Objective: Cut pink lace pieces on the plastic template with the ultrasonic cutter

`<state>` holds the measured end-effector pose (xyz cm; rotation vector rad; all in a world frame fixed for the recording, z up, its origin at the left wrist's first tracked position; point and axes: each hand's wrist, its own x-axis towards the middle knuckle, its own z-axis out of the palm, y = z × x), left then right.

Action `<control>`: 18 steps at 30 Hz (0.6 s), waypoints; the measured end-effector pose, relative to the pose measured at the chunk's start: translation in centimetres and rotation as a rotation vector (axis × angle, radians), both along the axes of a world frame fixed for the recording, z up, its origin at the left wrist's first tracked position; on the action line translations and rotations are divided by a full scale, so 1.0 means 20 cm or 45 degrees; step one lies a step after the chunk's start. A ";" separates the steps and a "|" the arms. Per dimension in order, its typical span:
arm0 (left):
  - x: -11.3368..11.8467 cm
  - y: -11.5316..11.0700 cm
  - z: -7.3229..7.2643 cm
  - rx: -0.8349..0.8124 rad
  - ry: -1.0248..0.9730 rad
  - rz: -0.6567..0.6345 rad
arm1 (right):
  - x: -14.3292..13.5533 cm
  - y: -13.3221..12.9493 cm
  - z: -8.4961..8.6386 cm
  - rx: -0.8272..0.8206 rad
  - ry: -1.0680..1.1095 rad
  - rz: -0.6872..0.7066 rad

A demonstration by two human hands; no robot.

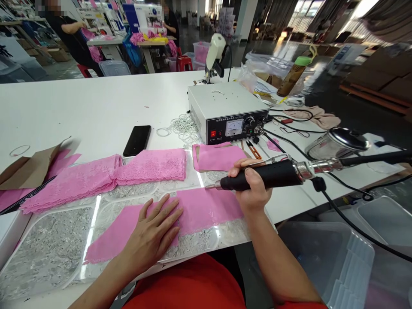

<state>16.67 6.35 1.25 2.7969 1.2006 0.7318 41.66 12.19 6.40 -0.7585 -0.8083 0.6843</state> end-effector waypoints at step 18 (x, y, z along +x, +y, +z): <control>-0.01 0.01 0.01 0.021 0.028 -0.028 | 0.18 0.00 0.04 0.036 0.072 -0.374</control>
